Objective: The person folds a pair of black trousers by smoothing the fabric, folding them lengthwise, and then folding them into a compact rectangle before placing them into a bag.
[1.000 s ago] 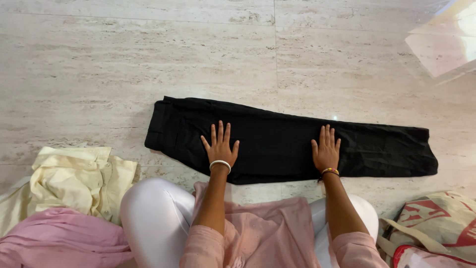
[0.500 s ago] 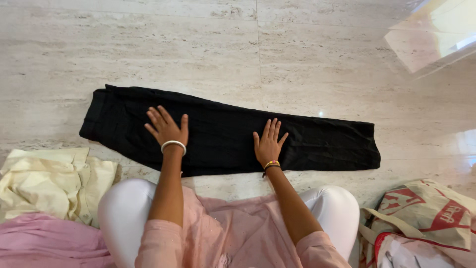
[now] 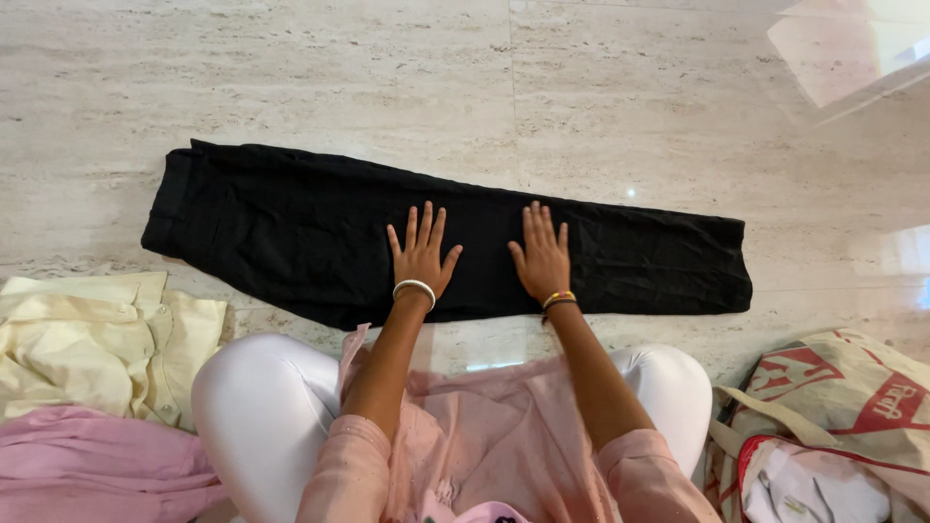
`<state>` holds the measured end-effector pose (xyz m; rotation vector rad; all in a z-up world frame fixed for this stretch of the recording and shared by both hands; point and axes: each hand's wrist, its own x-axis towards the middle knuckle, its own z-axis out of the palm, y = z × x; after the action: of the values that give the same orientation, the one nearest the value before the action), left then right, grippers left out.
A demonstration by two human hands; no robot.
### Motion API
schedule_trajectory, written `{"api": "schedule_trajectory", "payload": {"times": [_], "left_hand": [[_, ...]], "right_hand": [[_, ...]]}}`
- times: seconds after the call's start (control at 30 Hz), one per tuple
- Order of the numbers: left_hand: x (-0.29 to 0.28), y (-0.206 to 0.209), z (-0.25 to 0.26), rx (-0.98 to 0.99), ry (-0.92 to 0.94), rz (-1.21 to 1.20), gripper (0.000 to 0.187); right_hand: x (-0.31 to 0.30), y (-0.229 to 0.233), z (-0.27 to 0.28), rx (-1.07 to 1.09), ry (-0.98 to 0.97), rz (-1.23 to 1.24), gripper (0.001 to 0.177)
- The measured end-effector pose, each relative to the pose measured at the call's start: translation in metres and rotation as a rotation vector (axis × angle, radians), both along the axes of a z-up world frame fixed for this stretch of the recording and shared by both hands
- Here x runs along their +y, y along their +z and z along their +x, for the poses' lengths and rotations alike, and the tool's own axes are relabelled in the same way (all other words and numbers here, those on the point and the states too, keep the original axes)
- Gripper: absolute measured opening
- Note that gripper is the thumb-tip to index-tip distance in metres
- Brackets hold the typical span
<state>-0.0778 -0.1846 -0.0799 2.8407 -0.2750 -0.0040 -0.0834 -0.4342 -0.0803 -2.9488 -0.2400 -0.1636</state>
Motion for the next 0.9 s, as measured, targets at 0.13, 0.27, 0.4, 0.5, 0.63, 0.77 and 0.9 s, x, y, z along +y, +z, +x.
{"api": "schedule_trajectory", "payload": {"times": [0.13,0.27,0.4,0.5,0.63,0.77,0.9], "left_hand": [[-0.001,0.002,0.001,-0.002,-0.007,0.002,0.074],[-0.001,0.007,0.002,0.025,0.0,0.034,0.072],[0.009,0.011,0.004,0.004,0.015,0.01,0.071],[0.026,0.01,0.008,-0.012,0.053,-0.038,0.073],[0.062,0.002,0.015,-0.058,0.069,-0.027,0.073],[0.064,-0.004,0.015,-0.075,0.066,-0.005,0.076],[0.062,-0.004,0.014,-0.07,0.057,-0.034,0.076]], "right_hand": [[-0.076,-0.006,-0.005,0.002,-0.172,0.003,0.07],[-0.134,-0.005,-0.008,0.046,-0.309,0.029,0.069],[-0.157,0.0,-0.011,0.097,-0.336,0.035,0.071],[-0.15,0.007,-0.012,0.117,-0.335,0.009,0.071],[-0.102,0.013,-0.009,0.016,-0.212,0.001,0.072],[-0.043,0.012,-0.008,-0.004,-0.028,0.02,0.073],[-0.051,0.007,-0.013,0.001,-0.022,0.051,0.071]]}}
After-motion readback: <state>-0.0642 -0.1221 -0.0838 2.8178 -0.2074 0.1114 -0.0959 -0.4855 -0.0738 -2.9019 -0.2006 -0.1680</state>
